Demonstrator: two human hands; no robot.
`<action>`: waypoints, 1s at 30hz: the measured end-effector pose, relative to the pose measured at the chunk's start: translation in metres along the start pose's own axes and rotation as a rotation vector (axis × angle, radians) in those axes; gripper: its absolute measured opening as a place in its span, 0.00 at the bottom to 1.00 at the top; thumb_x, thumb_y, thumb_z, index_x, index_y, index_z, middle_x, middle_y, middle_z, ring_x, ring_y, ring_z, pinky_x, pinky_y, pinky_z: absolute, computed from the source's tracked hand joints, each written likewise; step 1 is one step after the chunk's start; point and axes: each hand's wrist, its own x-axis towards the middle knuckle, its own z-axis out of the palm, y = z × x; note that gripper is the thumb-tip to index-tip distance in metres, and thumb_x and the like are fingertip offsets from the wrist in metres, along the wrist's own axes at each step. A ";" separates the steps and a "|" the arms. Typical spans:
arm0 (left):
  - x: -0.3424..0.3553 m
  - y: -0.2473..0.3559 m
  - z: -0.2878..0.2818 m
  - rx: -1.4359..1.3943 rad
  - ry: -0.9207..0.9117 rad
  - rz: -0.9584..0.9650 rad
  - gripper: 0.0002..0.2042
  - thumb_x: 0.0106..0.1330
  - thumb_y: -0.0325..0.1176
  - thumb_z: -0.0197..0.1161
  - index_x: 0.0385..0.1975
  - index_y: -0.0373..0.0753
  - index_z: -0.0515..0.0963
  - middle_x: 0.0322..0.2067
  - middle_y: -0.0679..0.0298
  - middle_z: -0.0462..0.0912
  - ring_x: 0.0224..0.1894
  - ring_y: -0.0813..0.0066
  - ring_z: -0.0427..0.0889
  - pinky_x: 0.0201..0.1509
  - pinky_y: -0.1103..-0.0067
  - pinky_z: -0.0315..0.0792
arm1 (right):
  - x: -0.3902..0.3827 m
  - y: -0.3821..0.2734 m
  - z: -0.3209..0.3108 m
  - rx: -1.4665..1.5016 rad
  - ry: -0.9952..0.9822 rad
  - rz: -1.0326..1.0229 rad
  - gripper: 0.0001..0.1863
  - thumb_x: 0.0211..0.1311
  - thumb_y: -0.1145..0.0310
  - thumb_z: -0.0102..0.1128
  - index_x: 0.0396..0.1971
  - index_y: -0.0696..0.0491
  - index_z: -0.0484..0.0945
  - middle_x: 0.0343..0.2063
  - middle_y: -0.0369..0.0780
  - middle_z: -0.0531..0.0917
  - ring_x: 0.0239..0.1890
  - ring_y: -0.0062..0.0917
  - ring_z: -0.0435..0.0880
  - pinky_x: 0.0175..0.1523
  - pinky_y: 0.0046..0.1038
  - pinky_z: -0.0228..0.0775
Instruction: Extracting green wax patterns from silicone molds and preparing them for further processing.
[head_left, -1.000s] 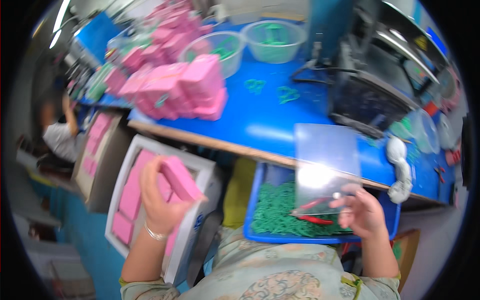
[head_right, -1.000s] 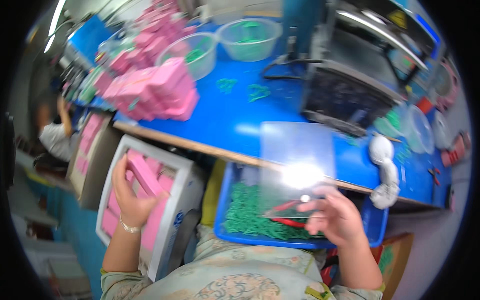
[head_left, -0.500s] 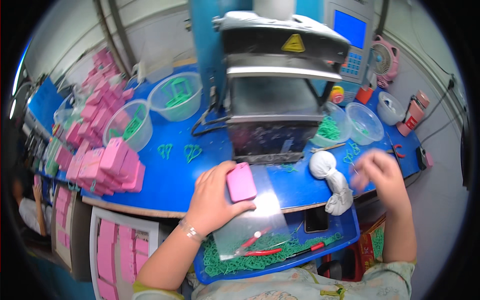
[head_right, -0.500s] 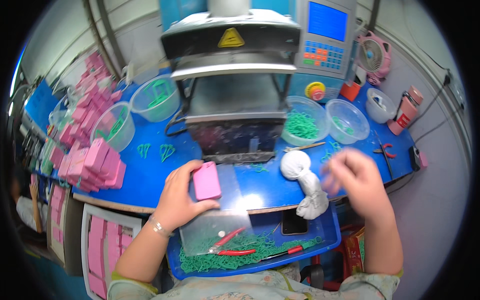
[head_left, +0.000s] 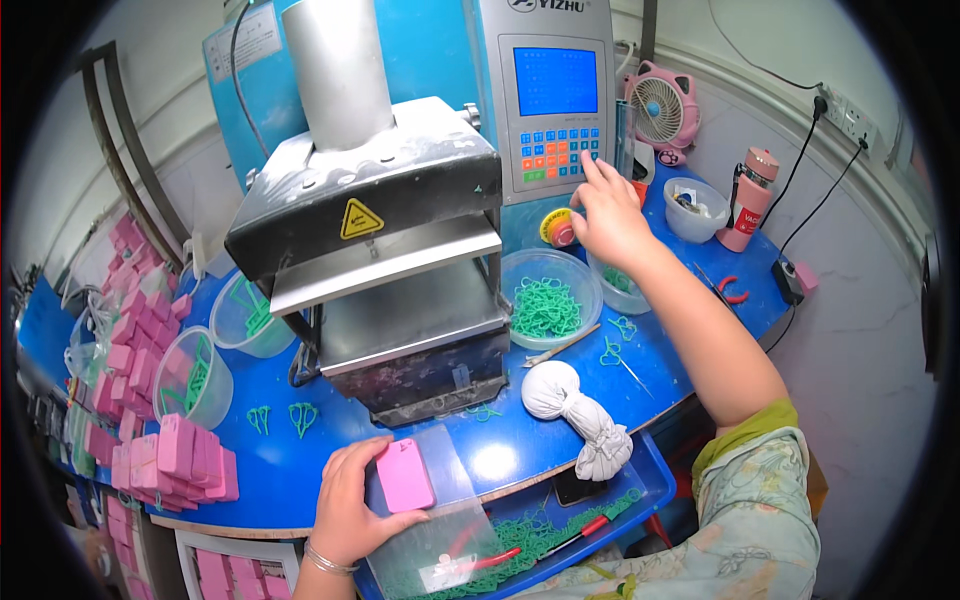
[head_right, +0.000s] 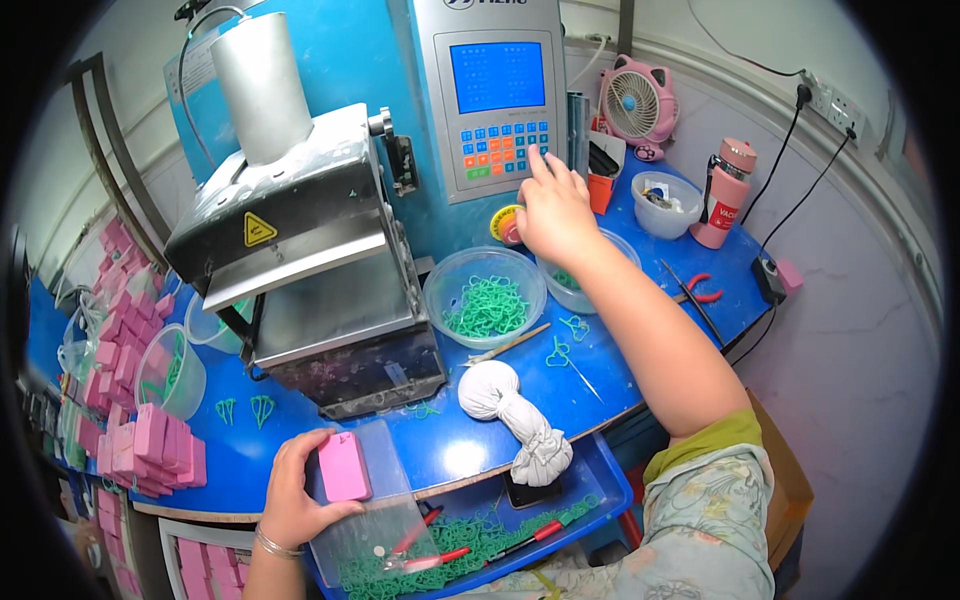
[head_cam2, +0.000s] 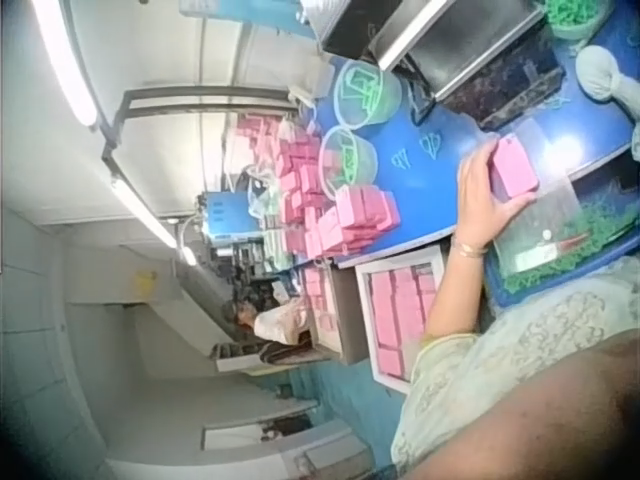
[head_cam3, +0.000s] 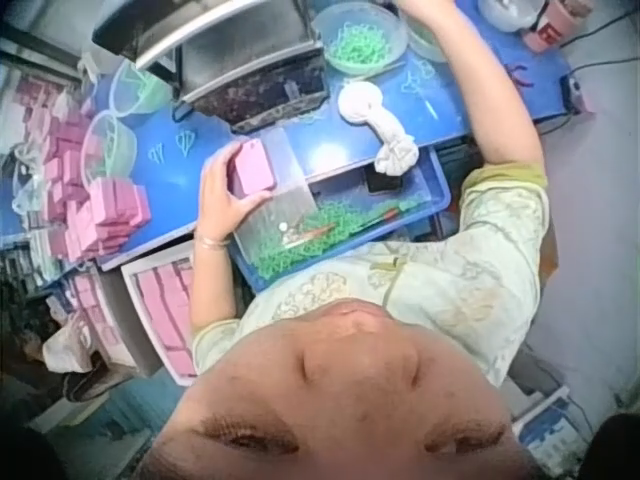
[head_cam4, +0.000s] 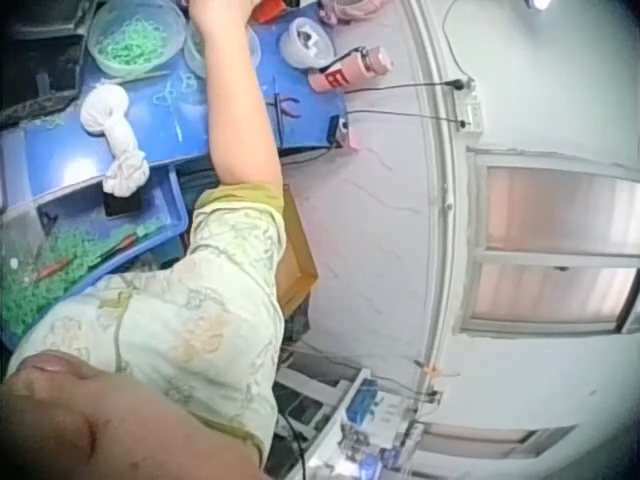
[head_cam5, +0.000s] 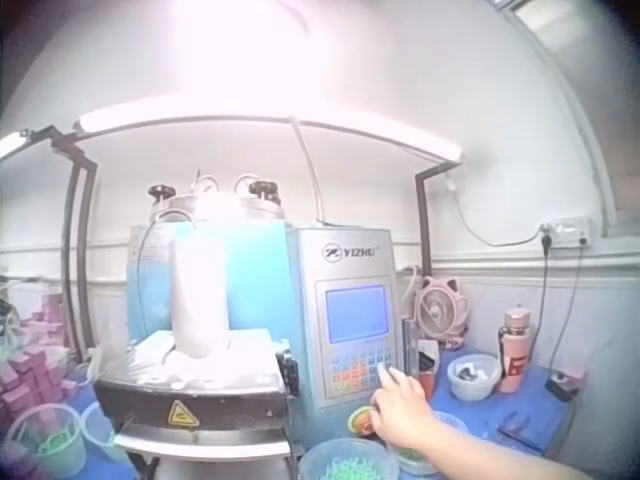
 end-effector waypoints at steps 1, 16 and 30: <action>0.000 0.000 0.000 0.003 0.000 0.004 0.42 0.28 0.48 0.77 0.48 0.35 0.68 0.46 0.57 0.74 0.48 0.59 0.71 0.54 0.70 0.64 | -0.001 -0.001 0.002 -0.075 0.009 -0.019 0.11 0.48 0.68 0.57 0.31 0.57 0.76 0.62 0.50 0.56 0.64 0.40 0.55 0.64 0.45 0.47; 0.000 -0.001 0.002 -0.002 0.031 0.020 0.41 0.29 0.47 0.76 0.47 0.34 0.68 0.46 0.55 0.74 0.48 0.59 0.72 0.54 0.70 0.64 | -0.002 -0.006 0.011 0.065 0.160 0.033 0.10 0.43 0.71 0.60 0.29 0.55 0.74 0.59 0.48 0.63 0.58 0.39 0.62 0.59 0.41 0.55; 0.005 0.003 0.003 -0.079 0.082 0.053 0.35 0.36 0.42 0.75 0.45 0.35 0.68 0.44 0.53 0.72 0.47 0.55 0.71 0.53 0.68 0.64 | -0.008 0.002 -0.016 0.505 0.237 0.117 0.10 0.49 0.68 0.59 0.32 0.54 0.77 0.47 0.50 0.74 0.49 0.40 0.73 0.56 0.33 0.63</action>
